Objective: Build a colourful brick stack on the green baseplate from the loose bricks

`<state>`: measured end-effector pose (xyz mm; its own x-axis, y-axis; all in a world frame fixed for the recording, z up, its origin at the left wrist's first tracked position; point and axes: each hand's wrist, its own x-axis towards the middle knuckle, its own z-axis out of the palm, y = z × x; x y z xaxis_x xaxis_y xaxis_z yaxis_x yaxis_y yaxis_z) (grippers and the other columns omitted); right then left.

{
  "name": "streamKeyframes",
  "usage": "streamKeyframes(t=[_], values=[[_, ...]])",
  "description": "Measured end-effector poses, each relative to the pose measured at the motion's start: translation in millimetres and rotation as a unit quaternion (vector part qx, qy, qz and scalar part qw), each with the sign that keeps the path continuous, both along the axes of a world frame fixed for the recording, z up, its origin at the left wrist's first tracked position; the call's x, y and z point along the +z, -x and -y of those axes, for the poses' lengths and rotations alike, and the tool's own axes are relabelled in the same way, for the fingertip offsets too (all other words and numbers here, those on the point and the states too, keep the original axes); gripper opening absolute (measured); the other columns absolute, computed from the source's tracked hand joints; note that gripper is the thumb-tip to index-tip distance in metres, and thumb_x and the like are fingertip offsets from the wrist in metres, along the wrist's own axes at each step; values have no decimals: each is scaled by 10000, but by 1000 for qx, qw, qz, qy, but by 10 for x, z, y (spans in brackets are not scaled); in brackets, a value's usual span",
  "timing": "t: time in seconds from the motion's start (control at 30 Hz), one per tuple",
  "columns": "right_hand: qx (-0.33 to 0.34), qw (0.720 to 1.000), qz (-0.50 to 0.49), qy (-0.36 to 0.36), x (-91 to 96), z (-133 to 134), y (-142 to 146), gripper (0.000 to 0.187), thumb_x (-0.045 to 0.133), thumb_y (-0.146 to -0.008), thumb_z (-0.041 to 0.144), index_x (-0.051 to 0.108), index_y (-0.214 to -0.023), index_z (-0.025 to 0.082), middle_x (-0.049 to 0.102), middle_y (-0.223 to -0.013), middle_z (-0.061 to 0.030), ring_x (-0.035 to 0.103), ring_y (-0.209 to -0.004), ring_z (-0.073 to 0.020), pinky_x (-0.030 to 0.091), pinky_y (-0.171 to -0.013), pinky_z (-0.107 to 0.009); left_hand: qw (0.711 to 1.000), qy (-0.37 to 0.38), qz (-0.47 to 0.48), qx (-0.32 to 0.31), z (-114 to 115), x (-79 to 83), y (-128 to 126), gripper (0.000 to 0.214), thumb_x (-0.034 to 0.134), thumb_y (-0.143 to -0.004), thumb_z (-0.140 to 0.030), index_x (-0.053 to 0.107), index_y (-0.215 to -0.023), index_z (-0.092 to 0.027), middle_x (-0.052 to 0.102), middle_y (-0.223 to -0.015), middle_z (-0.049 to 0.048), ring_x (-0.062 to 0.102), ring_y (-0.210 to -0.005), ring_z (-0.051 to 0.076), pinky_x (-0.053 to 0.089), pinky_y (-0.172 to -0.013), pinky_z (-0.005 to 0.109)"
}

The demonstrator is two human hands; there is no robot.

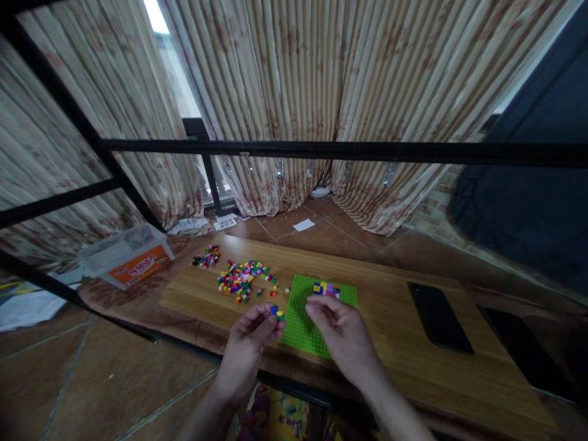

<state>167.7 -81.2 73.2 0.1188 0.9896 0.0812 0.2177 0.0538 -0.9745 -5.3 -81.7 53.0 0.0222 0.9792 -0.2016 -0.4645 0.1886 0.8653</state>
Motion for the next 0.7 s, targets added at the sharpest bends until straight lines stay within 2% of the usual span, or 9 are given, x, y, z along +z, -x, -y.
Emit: streamKeyframes(t=[0.13,0.27,0.37,0.47,0.57,0.7], values=[[-6,995,-97,2,28,243,291,305,722,-700,457,722,-877,209,722,-811,-42,658,-711,-164,530,-662,-271,998,-50,-14,-32,103,175,-109,247,770,-677,-337,674,-823,-163,668,-742,11,631,-678,133,527,-665,240],[-2,992,-124,-23,111,331,328,213,721,-722,402,720,-814,211,678,-687,-9,625,-632,-144,515,-625,-256,993,-83,-59,-61,193,309,-146,248,743,-701,-359,671,-839,-167,684,-772,30,623,-686,155,534,-683,269],[-6,993,-113,-46,171,369,317,165,710,-737,375,724,-778,216,657,-655,-4,607,-629,-143,503,-618,-250,990,-94,-90,-57,244,385,-169,227,722,-719,-358,668,-838,-173,677,-753,30,616,-685,163,529,-685,271],[-18,991,-126,-43,178,391,338,148,711,-735,370,730,-758,225,657,-662,-6,603,-645,-146,501,-621,-248,988,-105,-100,-44,262,414,-204,194,708,-731,-347,663,-817,-178,664,-718,23,601,-665,155,514,-654,247],[-39,981,-187,-14,131,388,376,176,729,-703,400,731,-720,224,666,-657,-11,602,-624,-148,501,-603,-256,989,-103,-103,-38,252,396,-233,203,715,-718,-351,658,-802,-175,665,-721,29,596,-650,153,508,-630,239],[-110,962,-250,19,62,348,375,252,772,-628,448,741,-704,209,679,-663,-27,584,-614,-148,482,-572,-256,989,-88,-115,-41,225,336,-224,216,700,-730,-359,646,-808,-165,646,-717,23,588,-615,137,496,-592,227]])
